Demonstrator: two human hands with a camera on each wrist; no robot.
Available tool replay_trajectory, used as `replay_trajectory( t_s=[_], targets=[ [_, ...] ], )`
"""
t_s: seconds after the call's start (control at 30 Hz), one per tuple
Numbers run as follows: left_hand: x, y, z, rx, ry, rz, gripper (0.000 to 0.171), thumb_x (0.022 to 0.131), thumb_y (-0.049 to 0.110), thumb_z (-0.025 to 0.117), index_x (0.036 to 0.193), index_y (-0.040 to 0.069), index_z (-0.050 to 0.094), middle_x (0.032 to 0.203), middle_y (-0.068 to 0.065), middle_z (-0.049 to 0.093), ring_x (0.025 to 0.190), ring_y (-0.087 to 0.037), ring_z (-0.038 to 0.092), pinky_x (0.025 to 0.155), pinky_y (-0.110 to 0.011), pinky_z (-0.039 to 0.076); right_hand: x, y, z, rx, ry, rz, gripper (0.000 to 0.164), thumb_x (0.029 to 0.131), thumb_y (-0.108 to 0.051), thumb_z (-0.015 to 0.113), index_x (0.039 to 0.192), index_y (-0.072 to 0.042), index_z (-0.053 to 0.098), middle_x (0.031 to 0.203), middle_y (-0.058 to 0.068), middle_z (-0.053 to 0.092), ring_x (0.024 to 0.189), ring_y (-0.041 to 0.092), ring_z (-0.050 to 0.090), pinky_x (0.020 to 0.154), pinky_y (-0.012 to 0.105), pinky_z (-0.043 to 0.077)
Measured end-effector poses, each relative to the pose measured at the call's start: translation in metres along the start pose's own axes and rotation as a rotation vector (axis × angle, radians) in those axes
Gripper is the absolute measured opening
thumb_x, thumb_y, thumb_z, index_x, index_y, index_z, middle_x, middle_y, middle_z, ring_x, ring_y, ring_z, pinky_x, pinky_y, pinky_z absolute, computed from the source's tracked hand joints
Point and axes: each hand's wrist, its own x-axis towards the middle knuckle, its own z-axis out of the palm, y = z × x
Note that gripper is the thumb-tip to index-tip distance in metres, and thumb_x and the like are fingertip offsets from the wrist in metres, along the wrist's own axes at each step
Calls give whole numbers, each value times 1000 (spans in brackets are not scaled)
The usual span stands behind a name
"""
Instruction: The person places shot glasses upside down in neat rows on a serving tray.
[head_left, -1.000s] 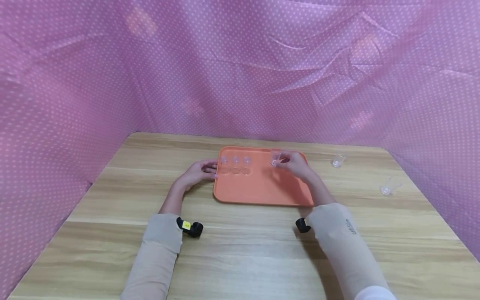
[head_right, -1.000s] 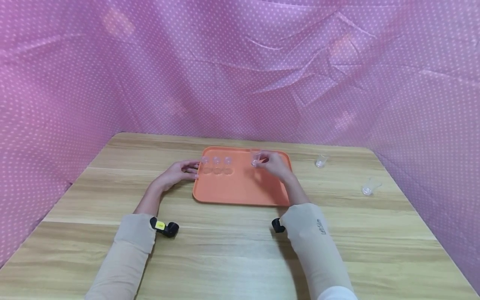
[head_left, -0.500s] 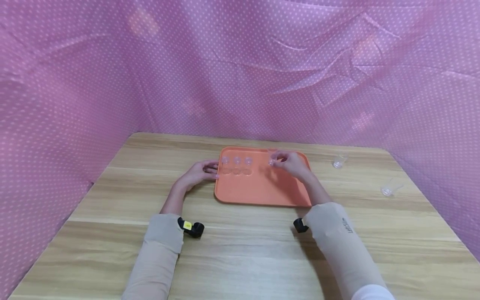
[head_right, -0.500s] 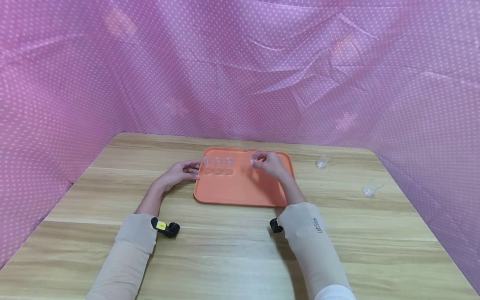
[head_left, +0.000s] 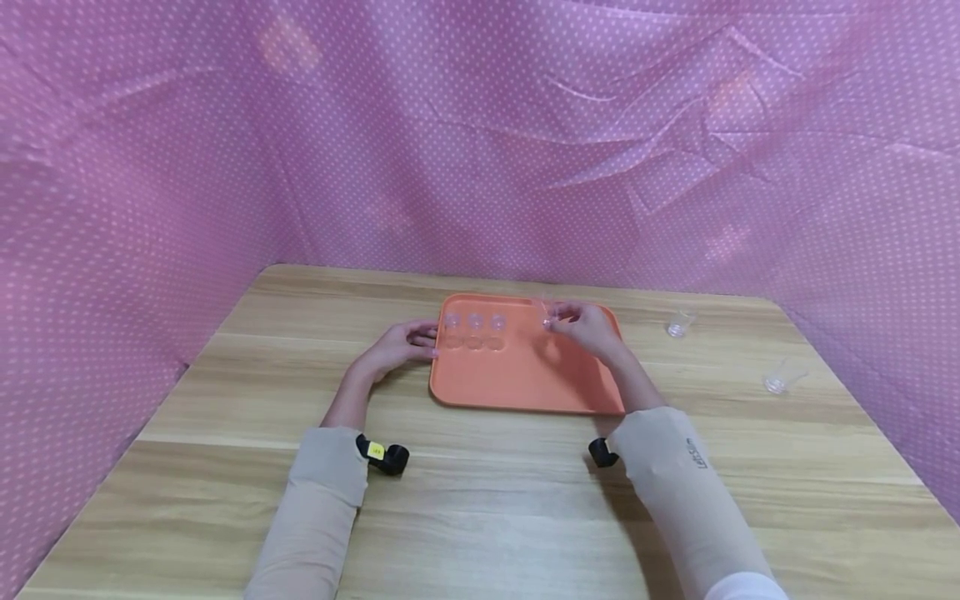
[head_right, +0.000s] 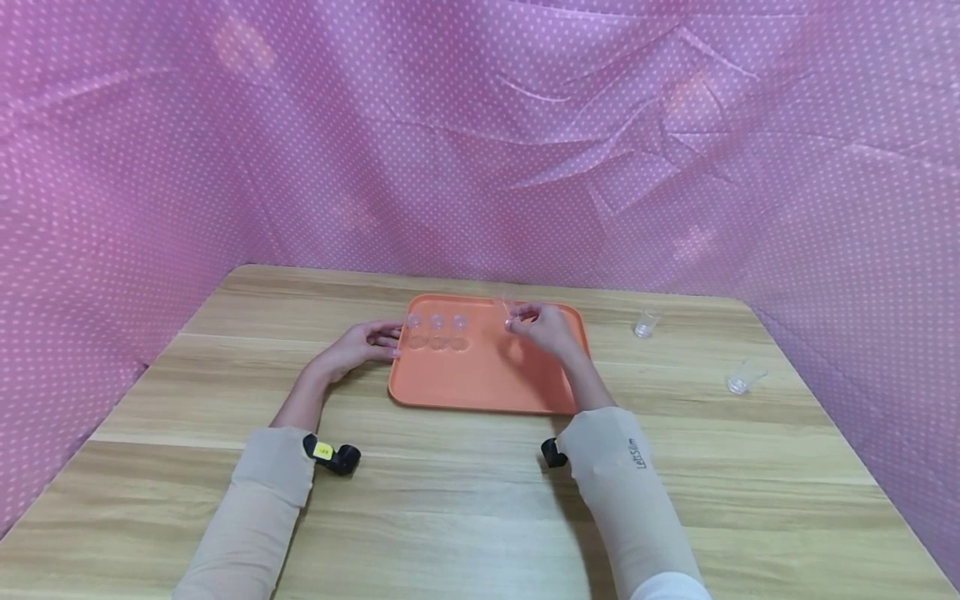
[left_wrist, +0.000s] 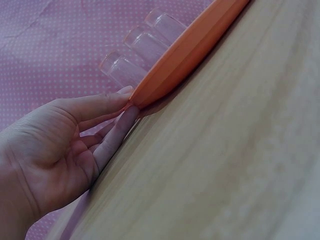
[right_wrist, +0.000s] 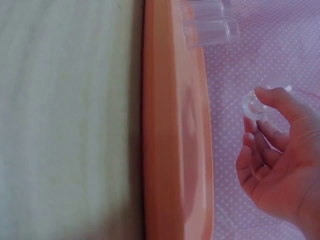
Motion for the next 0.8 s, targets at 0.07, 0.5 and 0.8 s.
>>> replay_trajectory(
  t_s=[0.07,0.5,0.8],
  targets=[
    [0,0,0,-2,0,4,61,82,1,67,136,-4,39,123,-21,49,107,-30,50,88,-30,46,-1,1,-1,-9,5,-9,28,82,-17,68,103,1,65,98,13,63,85,28,59,65,25,46],
    [1,-1,0,-4,-3,6,61,82,1,67,136,-4,38,124,-21,49,107,-30,50,89,-31,46,1,3,0,14,110,27,31,84,-22,68,106,-1,66,98,13,65,85,22,58,66,24,46],
    [0,0,-1,6,-8,8,61,83,3,67,136,-4,38,125,-22,48,109,-31,49,90,-33,45,1,-2,11,234,143,76,37,86,-24,66,114,0,62,107,15,63,98,22,57,85,34,46]
  ],
)
